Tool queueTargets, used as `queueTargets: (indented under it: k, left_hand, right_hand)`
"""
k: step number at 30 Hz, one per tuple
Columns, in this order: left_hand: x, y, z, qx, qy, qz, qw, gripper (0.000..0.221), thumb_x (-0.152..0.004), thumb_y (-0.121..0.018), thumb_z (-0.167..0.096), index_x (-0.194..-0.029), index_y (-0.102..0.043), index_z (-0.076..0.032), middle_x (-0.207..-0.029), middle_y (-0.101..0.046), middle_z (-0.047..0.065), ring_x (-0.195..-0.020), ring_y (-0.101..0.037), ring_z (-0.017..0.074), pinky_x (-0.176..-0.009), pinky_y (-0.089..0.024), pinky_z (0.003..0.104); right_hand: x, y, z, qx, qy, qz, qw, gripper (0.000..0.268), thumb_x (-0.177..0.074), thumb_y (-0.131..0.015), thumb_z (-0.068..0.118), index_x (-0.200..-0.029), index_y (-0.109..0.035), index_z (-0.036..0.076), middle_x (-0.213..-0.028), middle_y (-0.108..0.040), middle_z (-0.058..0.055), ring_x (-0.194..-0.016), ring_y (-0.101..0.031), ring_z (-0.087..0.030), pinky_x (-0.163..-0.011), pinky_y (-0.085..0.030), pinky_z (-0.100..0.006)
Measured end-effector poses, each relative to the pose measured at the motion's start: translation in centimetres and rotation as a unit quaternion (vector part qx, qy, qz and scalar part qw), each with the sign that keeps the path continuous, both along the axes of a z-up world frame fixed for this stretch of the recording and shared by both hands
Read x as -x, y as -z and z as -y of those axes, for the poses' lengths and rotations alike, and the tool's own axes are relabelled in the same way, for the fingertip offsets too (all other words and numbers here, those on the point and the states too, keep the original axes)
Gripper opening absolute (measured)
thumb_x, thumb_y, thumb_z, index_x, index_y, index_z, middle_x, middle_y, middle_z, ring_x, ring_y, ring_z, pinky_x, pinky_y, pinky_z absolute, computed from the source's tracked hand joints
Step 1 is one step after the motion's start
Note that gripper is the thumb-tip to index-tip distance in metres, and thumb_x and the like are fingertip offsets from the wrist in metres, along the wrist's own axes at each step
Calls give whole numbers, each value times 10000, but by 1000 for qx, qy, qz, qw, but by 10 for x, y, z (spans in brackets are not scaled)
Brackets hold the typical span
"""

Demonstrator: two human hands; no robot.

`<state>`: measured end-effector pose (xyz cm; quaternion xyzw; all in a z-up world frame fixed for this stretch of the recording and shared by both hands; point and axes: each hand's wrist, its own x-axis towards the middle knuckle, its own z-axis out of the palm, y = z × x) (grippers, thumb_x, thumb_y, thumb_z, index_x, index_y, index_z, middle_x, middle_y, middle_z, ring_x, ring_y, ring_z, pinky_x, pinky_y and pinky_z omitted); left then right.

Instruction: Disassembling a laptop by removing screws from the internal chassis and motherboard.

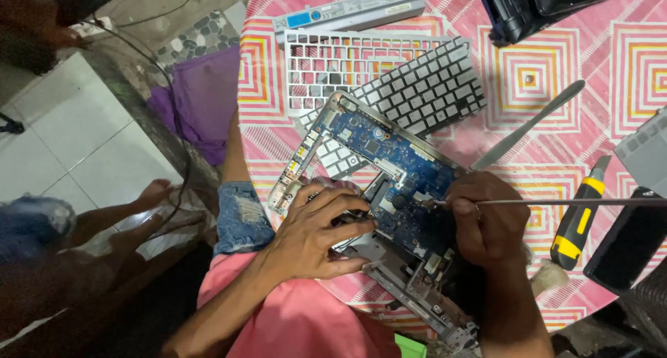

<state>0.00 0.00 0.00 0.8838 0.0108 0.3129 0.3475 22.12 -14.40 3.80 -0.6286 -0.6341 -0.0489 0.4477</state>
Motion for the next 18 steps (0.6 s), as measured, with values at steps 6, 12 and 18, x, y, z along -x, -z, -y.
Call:
queueTargets:
  k: [6,12,18]
  left_hand:
    - [2,8,4,-3,-2,-30,1000,475,-951,-527,-602,-1117,-701,-192,-1111,-652,59,-1059,-647,270,-980,-339,452]
    - [1,6,4,6,-11,-31,999,614,-913,-479,-701,-1110,-694,-161,-1061,-658,66,-983,-667,257,-972,-349,450]
    - [0,9,5,8,-18,-39,999,608,-903,-508,-696,-1101,-701,-155,-1044,-667,61,-956,-674,252,-970,-352,453]
  right_hand:
    - [-1,2,-1,-5,-11,15,1000,338,-1042,-427,118,-792,-634,27,-654,-608,-87,-533,-607,-315,-483,-517,-414]
    - [-3,-3,-2,-5,-12,-6,1000,350,-1035,-451,154,-761,-629,29,-598,-581,-68,-489,-584,-287,-493,-505,-389]
    - [-6,0,-2,-14,-11,-19,1000,369,-1043,-437,173,-748,-613,39,-565,-560,-42,-448,-558,-253,-478,-497,-366]
